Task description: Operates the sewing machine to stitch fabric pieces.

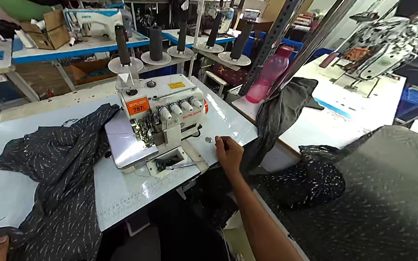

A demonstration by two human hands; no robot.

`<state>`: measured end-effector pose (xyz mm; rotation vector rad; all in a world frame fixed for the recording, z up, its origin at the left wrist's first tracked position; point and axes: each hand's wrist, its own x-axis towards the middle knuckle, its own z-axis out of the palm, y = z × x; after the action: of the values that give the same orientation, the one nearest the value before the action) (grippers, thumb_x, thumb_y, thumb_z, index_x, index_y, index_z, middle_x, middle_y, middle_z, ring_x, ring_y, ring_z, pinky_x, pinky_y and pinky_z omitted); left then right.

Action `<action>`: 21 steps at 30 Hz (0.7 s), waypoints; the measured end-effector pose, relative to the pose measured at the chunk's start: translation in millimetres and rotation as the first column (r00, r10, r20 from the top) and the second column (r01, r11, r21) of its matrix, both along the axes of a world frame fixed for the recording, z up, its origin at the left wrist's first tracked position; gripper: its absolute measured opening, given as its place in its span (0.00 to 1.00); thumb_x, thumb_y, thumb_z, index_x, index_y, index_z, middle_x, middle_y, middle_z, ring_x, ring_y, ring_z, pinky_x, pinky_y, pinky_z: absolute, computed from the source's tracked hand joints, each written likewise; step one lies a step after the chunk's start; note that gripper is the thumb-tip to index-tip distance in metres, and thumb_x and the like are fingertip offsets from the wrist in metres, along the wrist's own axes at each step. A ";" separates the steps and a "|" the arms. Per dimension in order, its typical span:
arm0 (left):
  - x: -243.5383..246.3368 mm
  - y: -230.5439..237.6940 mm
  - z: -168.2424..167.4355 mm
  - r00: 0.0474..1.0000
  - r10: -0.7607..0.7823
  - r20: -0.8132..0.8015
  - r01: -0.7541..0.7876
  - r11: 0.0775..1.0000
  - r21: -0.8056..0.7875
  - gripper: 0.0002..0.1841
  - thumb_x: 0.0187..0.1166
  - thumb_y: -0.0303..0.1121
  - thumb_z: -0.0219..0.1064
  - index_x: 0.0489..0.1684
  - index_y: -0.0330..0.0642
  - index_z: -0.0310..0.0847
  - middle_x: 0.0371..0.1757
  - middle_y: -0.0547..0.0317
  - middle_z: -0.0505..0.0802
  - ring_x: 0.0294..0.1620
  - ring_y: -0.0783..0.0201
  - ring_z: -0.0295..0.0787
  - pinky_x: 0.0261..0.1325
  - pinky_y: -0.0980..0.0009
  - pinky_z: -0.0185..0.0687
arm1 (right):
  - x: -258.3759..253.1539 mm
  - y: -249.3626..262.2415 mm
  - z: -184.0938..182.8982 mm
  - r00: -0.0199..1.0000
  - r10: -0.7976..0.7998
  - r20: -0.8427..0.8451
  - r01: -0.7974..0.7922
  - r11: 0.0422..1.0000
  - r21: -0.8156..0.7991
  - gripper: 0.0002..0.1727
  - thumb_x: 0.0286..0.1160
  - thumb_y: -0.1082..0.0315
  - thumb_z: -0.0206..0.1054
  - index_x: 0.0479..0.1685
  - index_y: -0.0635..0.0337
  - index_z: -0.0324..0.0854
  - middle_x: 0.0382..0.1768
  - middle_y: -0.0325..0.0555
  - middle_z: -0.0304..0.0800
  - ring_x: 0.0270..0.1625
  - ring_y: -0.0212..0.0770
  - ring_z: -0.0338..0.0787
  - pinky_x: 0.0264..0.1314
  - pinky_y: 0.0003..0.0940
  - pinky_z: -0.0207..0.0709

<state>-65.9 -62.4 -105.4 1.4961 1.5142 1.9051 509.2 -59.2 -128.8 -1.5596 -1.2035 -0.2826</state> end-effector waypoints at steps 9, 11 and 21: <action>9.4 -1.8 8.1 0.999 0.025 0.029 -0.024 0.999 -0.034 0.05 0.80 0.19 0.61 0.47 0.27 0.81 0.37 0.65 0.89 0.41 0.77 0.87 0.52 0.77 0.85 | -2.8 2.1 5.1 1.000 -0.013 -0.010 0.013 1.000 0.000 0.16 0.83 0.58 0.64 0.34 0.61 0.89 0.22 0.40 0.87 0.21 0.29 0.83 0.25 0.29 0.78; 14.3 -4.1 12.7 0.999 0.036 0.033 -0.034 0.997 -0.064 0.07 0.81 0.20 0.62 0.51 0.26 0.80 0.39 0.64 0.89 0.42 0.77 0.87 0.53 0.78 0.84 | -2.0 3.6 4.8 1.000 -0.005 -0.003 0.005 1.000 0.017 0.16 0.83 0.59 0.64 0.33 0.62 0.89 0.21 0.40 0.87 0.21 0.29 0.82 0.25 0.28 0.77; 18.9 -6.4 17.0 0.999 0.039 0.026 -0.038 0.999 -0.033 0.08 0.81 0.24 0.63 0.52 0.34 0.80 0.42 0.68 0.88 0.43 0.76 0.86 0.54 0.76 0.84 | -1.6 3.3 5.5 1.000 0.000 -0.002 0.000 1.000 -0.002 0.18 0.86 0.58 0.62 0.34 0.63 0.88 0.23 0.43 0.88 0.22 0.33 0.84 0.27 0.31 0.78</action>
<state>-47.0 -68.8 -88.5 1.4323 1.5656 1.9049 507.6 -55.9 -123.3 -1.5614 -1.2022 -0.2797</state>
